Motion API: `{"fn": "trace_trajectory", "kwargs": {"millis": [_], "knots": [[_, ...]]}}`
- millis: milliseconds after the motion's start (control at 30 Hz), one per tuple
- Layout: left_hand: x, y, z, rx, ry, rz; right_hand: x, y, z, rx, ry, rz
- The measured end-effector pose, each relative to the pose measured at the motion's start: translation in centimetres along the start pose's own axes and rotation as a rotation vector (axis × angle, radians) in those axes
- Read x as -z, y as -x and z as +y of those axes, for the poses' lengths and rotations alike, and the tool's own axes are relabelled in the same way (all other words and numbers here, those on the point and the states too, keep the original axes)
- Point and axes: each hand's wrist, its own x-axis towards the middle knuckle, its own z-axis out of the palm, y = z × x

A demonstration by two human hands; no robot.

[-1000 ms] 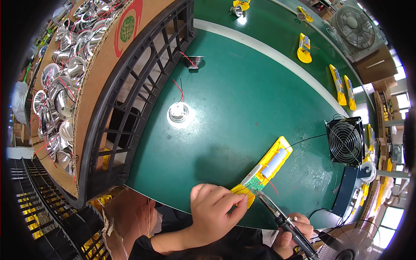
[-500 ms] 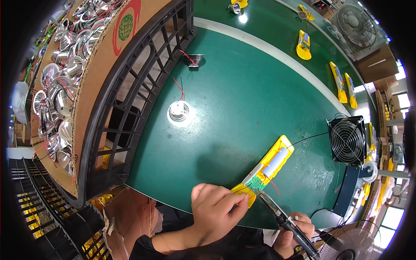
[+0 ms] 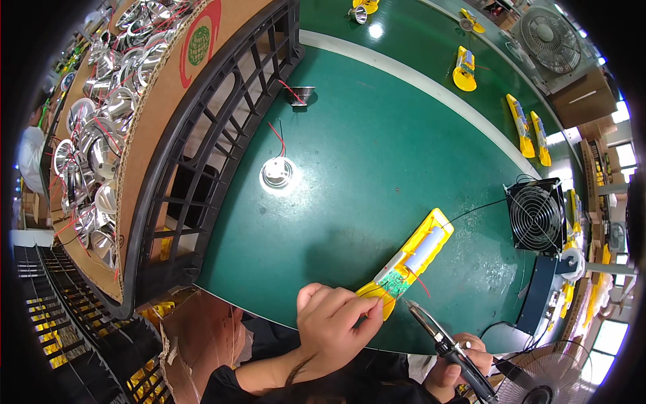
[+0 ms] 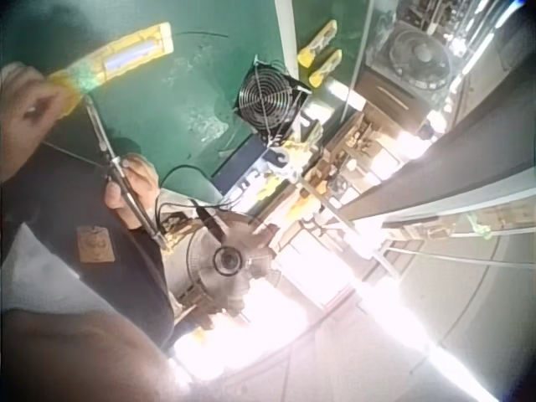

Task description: The person assembles flashlights by soldering wires to circuit boards inside the flashlight casings using a soldering iron and placing the assembled flashlights onto a conveyor belt.

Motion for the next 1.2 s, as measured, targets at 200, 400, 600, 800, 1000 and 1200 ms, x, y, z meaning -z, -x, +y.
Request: {"fn": "trace_trajectory", "kwargs": {"millis": [200, 400, 600, 800, 1000, 1200], "knots": [[-0.1, 0.4, 0.0, -0.034, -0.002, 0.031, 0.7, 1.4, -1.1, -0.082, 0.065, 0.06], [0.5, 0.5, 1.3, 0.067, 0.006, -0.014, 2.2, 2.7, -1.8, -0.169, 0.071, 0.103], [0.8, 0.3, 2.4, 0.108, -0.106, -0.095, 2.9, 3.1, -2.1, -0.23, -0.059, 0.211], [0.6, 0.6, 3.4, 0.199, -0.003, -0.018, 4.3, 3.1, -1.8, -0.171, -0.07, 0.231], [0.5, 1.1, 3.7, 0.22, 0.023, 0.004, 5.6, 4.1, -1.5, -0.194, -0.078, 0.285], [1.0, 1.1, 5.0, -0.069, -0.267, -0.023, 7.0, 5.2, -1.4, -0.212, -0.082, 0.309]]}}
